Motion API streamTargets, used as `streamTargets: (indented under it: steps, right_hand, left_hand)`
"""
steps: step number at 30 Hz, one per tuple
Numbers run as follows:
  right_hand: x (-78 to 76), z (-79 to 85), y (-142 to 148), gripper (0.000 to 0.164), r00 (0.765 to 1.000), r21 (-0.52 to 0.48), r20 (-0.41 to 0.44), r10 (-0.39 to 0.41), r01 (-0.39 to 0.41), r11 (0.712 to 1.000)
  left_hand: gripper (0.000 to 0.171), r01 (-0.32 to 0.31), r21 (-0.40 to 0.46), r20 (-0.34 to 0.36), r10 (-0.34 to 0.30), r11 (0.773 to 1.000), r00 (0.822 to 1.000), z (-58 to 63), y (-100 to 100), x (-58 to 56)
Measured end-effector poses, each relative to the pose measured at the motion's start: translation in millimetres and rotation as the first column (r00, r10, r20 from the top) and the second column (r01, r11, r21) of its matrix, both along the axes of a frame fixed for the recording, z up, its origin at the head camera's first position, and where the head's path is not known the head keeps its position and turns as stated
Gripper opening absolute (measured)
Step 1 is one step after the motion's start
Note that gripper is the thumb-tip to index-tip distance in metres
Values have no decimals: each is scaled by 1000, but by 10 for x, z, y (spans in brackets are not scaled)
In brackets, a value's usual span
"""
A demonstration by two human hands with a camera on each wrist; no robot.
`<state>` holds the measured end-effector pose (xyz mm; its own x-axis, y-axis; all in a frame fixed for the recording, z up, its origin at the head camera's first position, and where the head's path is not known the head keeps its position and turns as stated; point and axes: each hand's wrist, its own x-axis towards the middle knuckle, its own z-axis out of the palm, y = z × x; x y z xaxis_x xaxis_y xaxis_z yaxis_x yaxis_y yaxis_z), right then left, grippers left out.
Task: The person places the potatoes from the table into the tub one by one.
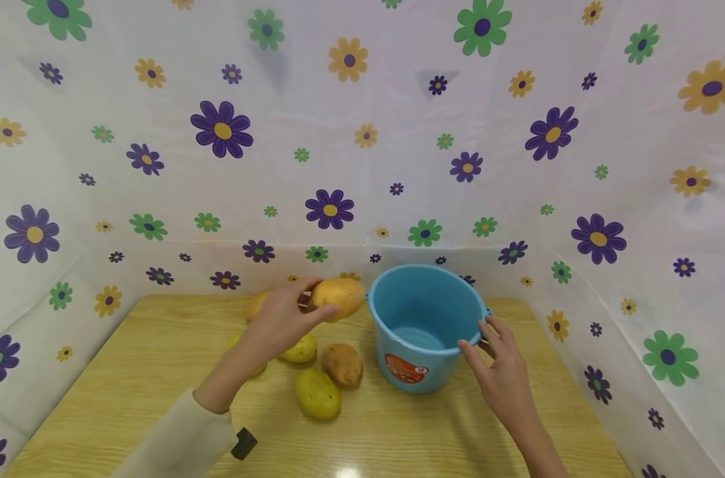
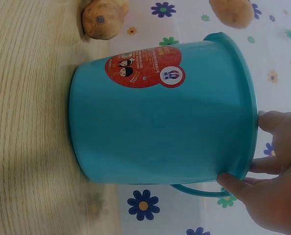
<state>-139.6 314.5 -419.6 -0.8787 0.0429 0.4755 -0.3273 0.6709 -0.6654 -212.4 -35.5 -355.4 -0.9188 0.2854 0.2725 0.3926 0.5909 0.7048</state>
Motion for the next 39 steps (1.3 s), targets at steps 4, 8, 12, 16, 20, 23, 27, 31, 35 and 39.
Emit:
streamTargets:
  steps: [4, 8, 12, 16, 20, 23, 27, 31, 35, 39]
  right_hand:
    - [-4, 3, -2, 55, 1000, -15, 1, 16, -15, 1000]
    - [-6, 9, -3, 54, 1000, -20, 3, 21, -21, 1000]
    - [5, 9, 3, 55, 1000, -19, 8, 14, -14, 1000]
    - [13, 9, 10, 55, 1000, -27, 21, 10, -10, 1000]
    - [8, 5, 15, 56, 1000, -30, 23, 9, -8, 1000]
    - [-3, -4, 22, 56, 1000, -33, 17, 13, -13, 999]
    - [-18, -15, 26, 57, 1000, -41, 18, 17, -17, 999]
    - [-25, -19, 27, 57, 999, -44, 28, 17, -16, 999]
    - [-26, -11, 26, 56, 1000, -50, 22, 21, -20, 999]
    - [-23, -14, 24, 55, 1000, -59, 15, 25, -24, 998]
  left_hand:
    - [67, 21, 8, 26, -22, 1000, 999, 9, 127, -68]
    - [64, 53, 21, 43, -54, 998, 998, 19, 262, -126]
    - [56, 87, 32, 28, -88, 996, 996, 42, 415, -179]
    - [52, 114, 14, 20, -114, 993, 993, 47, 585, -227]
    - [61, 125, -7, 54, -124, 992, 991, 41, 761, -260]
    - [63, 132, -14, 70, -131, 991, 989, 37, 876, -280]
    - [59, 151, -14, 66, -150, 988, 987, 10, 995, -318]
    - [60, 165, -29, 53, -163, 986, 985, -22, 1100, -340]
    - [61, 170, -63, 37, -168, 983, 985, -31, 1219, -325]
    - [64, 172, -86, 47, -168, 981, 985, -46, 1338, -304]
